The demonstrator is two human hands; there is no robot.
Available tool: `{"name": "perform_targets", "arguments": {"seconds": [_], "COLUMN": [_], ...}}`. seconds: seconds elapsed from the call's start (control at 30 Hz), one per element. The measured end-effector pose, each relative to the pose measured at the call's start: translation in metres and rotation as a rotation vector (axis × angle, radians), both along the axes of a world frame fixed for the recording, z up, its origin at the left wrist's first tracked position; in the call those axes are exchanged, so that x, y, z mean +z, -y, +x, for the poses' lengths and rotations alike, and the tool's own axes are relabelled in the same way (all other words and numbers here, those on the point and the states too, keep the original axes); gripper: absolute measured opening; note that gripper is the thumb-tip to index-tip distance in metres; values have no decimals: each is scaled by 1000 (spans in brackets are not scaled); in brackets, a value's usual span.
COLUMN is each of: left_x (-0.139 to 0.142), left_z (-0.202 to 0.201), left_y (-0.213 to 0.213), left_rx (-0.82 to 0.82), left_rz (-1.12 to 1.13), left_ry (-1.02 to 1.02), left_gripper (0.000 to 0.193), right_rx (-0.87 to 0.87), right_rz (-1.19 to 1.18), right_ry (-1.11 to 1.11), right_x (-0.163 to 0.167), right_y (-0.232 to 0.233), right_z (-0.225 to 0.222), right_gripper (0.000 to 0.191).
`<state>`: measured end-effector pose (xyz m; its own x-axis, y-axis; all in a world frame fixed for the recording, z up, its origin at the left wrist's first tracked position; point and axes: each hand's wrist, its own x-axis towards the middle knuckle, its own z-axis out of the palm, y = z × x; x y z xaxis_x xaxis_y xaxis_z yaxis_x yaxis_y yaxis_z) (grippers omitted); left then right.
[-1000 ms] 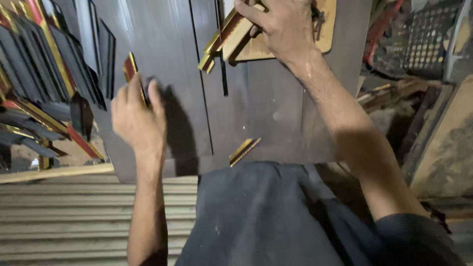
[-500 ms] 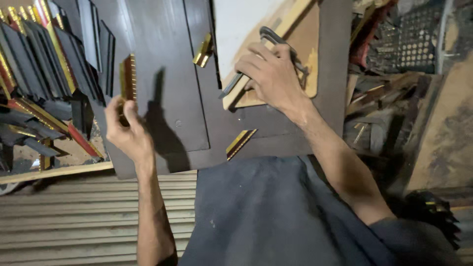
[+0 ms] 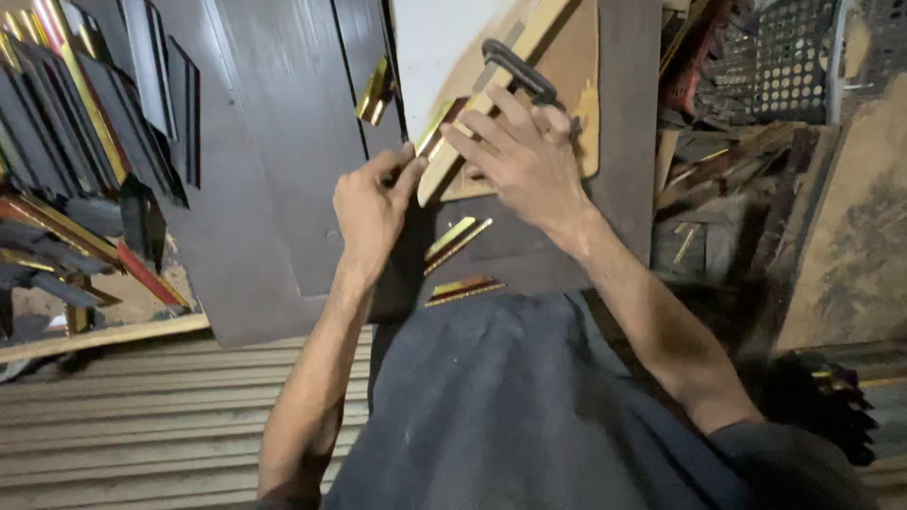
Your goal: The person picks up cut ornate picture frame corner moulding pieces one at a time from a cluttered workbench, holds each up briefly, and stacks the gold and red pieces into a pile on the bench, occasionally brushing scraps aside.
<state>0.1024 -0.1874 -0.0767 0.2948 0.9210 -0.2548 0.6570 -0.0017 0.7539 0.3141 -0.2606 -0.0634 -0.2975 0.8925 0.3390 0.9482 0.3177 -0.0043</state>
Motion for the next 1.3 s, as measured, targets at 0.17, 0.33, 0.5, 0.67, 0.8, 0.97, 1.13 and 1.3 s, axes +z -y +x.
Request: {"name": "perform_targets", "arguments": {"seconds": [0.17,0.33,0.5,0.67,0.8,0.97,1.13,1.3], "left_x": [16,22,-8,-46,-48,-23,-15,-7], "left_z": [-15,-81,-127,-120,-115,-123,-134,-136], "left_y": [-6,-57,-84,-61,-64,-80,-78,-64], "left_rx": [-152,83,85,62,85,70,115,434], "left_rz": [214,579,862,823,836,632,750,796], "left_ry": [-89,-614,-1049,-900,-822,-616,-164,8], "left_gripper": [25,27,52,24,9,15,16,18], "right_rx": [110,57,-50,88,25,85,194,171], "right_rz": [-9,3,-361,-93,-139,-313,-319,-227], "right_ry": [15,-101,-476,-116,-115,-276,-608,-614], "right_x": [-19,-45,-40,-9,6,2,-2,4], "right_y": [-55,-116,-157,-93,-35,-29,21,56], "right_z": [16,40,53,18,-8,-6,-31,-39], "right_gripper": [44,35,28,32,51,17,13,18]}}
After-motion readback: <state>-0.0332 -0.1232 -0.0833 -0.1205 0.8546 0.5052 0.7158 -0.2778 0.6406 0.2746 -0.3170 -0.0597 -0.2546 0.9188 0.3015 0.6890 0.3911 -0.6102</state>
